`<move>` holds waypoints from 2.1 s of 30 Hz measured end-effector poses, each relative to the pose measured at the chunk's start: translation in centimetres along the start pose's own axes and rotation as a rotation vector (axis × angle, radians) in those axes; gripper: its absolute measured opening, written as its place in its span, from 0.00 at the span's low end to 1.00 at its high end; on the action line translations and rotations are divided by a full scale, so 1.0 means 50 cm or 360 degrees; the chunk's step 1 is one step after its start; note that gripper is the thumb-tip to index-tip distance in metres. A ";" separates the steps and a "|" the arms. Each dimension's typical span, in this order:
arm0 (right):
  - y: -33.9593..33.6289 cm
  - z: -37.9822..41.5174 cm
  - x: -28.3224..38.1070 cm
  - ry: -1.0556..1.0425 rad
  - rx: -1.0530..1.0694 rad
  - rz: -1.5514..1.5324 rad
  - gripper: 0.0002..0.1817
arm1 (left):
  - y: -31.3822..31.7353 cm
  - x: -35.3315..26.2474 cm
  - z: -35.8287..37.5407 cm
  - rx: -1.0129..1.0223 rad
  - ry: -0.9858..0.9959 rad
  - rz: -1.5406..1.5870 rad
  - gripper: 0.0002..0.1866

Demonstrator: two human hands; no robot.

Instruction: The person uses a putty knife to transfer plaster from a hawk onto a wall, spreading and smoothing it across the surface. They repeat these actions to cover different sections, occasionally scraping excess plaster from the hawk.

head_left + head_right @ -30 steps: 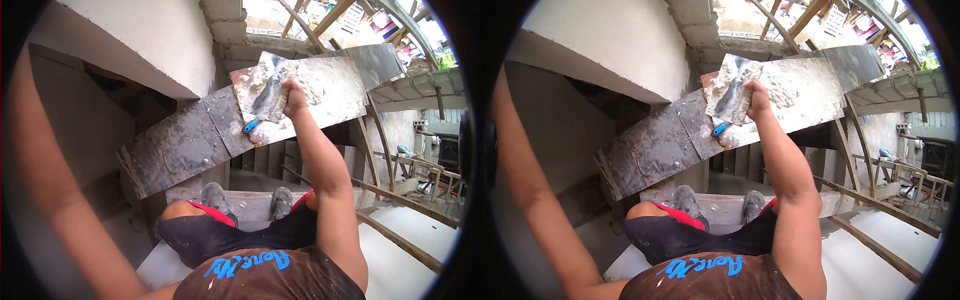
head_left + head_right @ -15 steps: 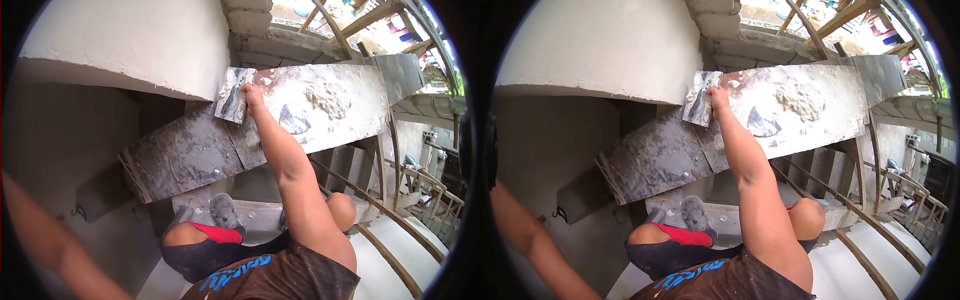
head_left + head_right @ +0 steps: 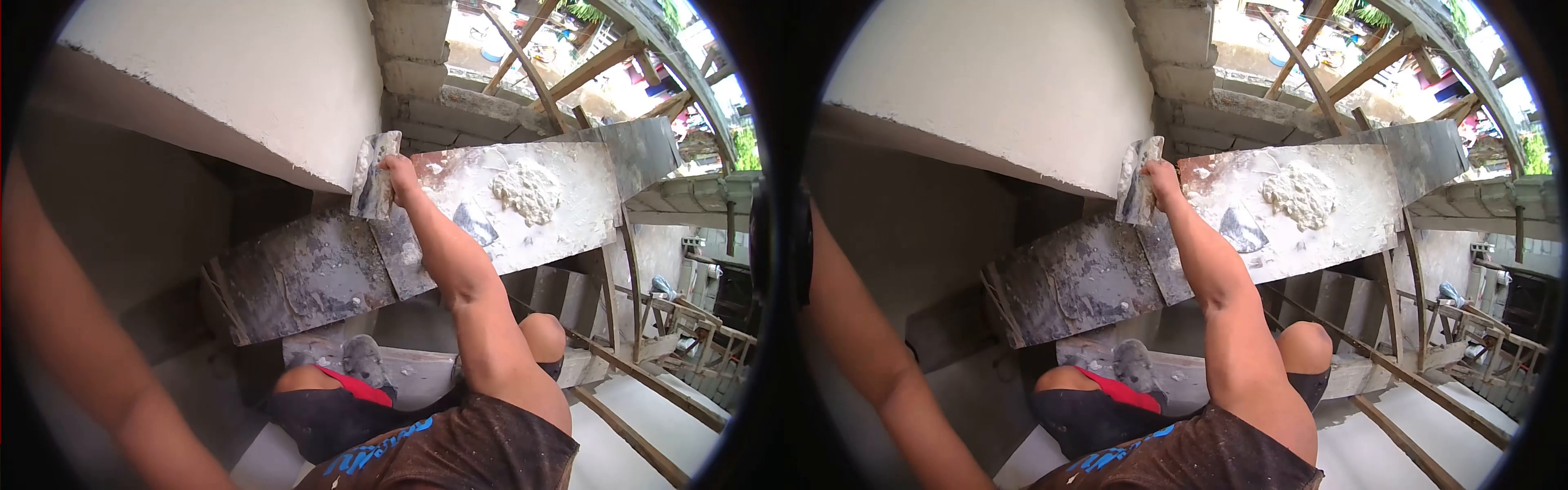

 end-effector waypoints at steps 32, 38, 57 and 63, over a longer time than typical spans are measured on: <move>0.396 0.427 0.496 -0.1124 0.0875 0.0301 0.13 | -0.013 0.027 -0.055 0.0039 -0.0078 0.0028 0.43; 0.384 0.368 0.380 -0.1591 0.0777 0.0727 0.19 | -0.006 0.026 -0.064 0.0031 -0.0065 0.0032 0.42; 0.414 0.027 0.593 -0.1267 0.0752 0.0264 0.23 | 0.012 0.025 -0.079 -0.0045 -0.0035 -0.0002 0.42; 0.477 0.039 0.538 -0.1102 0.1090 0.0162 0.17 | 0.015 0.021 -0.072 -0.0009 -0.0035 -0.0031 0.42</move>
Point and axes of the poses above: each hand's wrist, its own z-axis away from the middle knuckle, its own y-axis out of the palm, x = y × z, the point moved 8 cm from there along -z, towards the middle knuckle, and after that the axes turned 14 degrees about -z, right-handed, at the moved point
